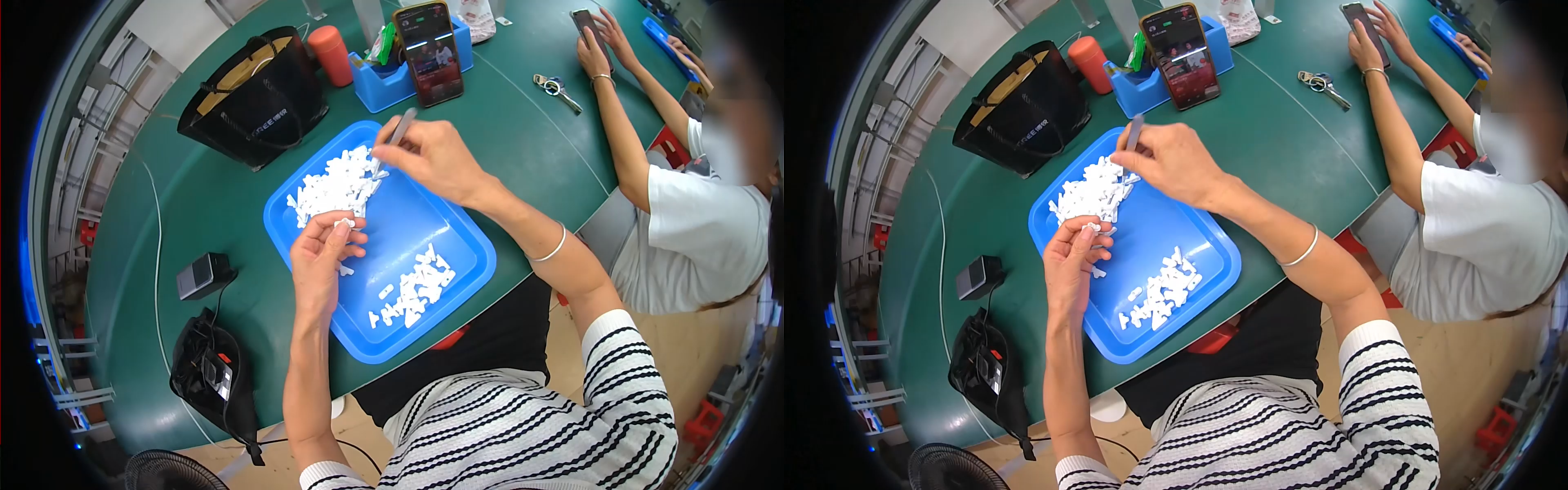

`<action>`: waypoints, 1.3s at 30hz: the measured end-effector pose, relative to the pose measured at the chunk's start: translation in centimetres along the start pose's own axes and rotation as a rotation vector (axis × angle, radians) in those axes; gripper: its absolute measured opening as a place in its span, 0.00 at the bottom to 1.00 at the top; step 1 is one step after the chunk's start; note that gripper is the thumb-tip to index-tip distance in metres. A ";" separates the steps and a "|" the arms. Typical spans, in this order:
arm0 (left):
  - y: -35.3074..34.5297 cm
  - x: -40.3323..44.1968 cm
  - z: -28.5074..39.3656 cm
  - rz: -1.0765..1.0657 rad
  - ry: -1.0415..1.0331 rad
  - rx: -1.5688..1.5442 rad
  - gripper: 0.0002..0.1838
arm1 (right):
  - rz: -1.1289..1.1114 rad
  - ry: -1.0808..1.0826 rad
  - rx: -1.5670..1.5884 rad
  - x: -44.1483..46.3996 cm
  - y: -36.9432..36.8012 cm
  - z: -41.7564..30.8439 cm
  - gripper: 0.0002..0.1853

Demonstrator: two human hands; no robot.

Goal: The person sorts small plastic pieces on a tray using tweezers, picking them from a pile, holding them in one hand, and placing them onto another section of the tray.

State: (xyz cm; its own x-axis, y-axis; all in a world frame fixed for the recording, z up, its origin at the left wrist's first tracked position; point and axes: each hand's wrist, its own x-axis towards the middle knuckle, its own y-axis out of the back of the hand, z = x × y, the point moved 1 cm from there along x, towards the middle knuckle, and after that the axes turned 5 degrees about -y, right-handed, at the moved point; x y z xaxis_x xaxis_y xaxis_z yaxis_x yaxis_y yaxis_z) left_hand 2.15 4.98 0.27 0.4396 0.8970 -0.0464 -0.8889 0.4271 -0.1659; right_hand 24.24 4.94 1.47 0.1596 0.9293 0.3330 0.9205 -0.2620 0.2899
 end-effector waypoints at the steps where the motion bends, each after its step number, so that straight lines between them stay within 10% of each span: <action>1: -0.1 0.0 0.1 0.008 0.011 -0.031 0.11 | 0.000 0.045 -0.084 -0.2 -0.2 0.0 0.11; 39: 0.6 0.0 -0.5 0.011 0.049 -0.096 0.09 | -0.190 0.187 0.236 -2.4 -1.5 -3.0 0.06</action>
State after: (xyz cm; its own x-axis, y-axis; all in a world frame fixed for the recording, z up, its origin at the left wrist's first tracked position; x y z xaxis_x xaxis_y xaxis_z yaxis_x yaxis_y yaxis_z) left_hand 1.72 5.19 -0.29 0.4373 0.8941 -0.0964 -0.8785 0.4019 -0.2583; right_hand 21.39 2.28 2.94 -0.0704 0.8861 0.4582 0.9880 -0.0012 0.1542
